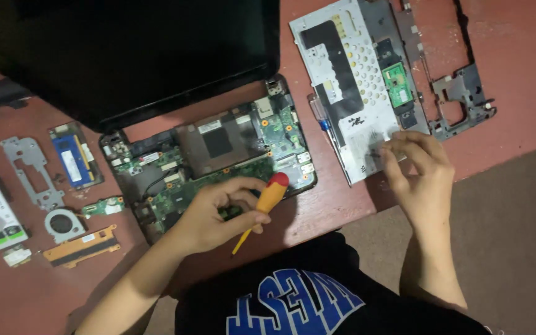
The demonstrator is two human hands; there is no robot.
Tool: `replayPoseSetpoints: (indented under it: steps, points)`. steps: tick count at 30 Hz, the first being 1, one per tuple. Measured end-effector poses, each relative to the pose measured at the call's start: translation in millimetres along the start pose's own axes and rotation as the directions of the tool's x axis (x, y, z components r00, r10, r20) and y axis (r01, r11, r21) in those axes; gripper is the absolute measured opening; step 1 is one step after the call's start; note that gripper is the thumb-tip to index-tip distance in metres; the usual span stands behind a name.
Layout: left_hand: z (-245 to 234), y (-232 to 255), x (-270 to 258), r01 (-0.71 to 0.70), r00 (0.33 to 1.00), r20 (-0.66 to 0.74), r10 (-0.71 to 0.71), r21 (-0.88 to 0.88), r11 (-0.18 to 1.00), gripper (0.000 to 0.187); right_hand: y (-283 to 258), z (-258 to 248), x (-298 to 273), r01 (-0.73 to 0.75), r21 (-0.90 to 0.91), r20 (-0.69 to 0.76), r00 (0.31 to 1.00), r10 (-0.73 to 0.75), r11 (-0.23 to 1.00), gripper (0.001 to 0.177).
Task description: Disassembling a laptop and manipulating its internal components using a screwdriver
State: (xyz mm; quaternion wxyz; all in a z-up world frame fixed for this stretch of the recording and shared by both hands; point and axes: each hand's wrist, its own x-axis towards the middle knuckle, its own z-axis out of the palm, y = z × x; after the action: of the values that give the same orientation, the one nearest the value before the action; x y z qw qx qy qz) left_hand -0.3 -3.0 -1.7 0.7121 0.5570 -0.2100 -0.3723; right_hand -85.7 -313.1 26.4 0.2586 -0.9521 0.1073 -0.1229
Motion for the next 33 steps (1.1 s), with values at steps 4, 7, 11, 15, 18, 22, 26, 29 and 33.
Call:
replayPoseSetpoints:
  steps: [4, 7, 11, 15, 18, 22, 26, 29, 33]
  points:
    - [1, -6, -1, 0.024, 1.0, -0.02, -0.024, 0.01, 1.0, 0.036, 17, 0, -5, 0.023, -0.079, 0.022, 1.0, -0.021, 0.997, 0.006]
    - [1, -6, 1, 0.008, 1.0, -0.022, -0.008, 0.017, 1.0, 0.035, 14, -1, -4, 0.09, -0.176, 0.051, 0.995, -0.082, 0.98, 0.008]
    - [1, -3, 2, -0.007, 1.0, -0.021, 0.008, 0.054, 0.999, 0.036, 14, -2, -5, 0.089, -0.232, 0.068, 0.995, -0.076, 0.969, 0.006]
    - [1, -4, 2, -0.039, 0.999, -0.027, 0.041, 0.082, 0.996, 0.035, 12, -3, -4, 0.092, -0.24, 0.091, 0.993, -0.072, 0.966, 0.008]
    - [2, -2, 3, -0.047, 0.999, -0.022, 0.049, 0.088, 0.995, 0.034, 8, -8, -2, 0.088, -0.188, 0.071, 0.995, -0.076, 0.978, 0.008]
    - [2, -5, 0, -0.054, 0.998, -0.025, 0.056, 0.085, 0.995, 0.034, 16, 0, -9, -0.019, -0.197, 0.05, 0.998, 0.029, 0.98, 0.011]
    - [3, -6, 1, -0.062, 0.998, -0.021, 0.064, 0.09, 0.994, 0.034, 16, 7, -12, -0.027, -0.229, 0.079, 0.996, 0.046, 0.973, 0.01]
    - [4, -5, 0, -0.07, 0.997, -0.027, 0.073, 0.089, 0.994, 0.035, 9, 8, -9, -0.036, -0.186, 0.073, 0.996, 0.051, 0.982, 0.011]
    - [-1, 9, -4, -0.104, 0.993, -0.051, 0.111, 0.119, 0.987, 0.035, 2, -3, -12, 0.004, -0.096, -0.027, 1.0, -0.007, 0.995, 0.016]
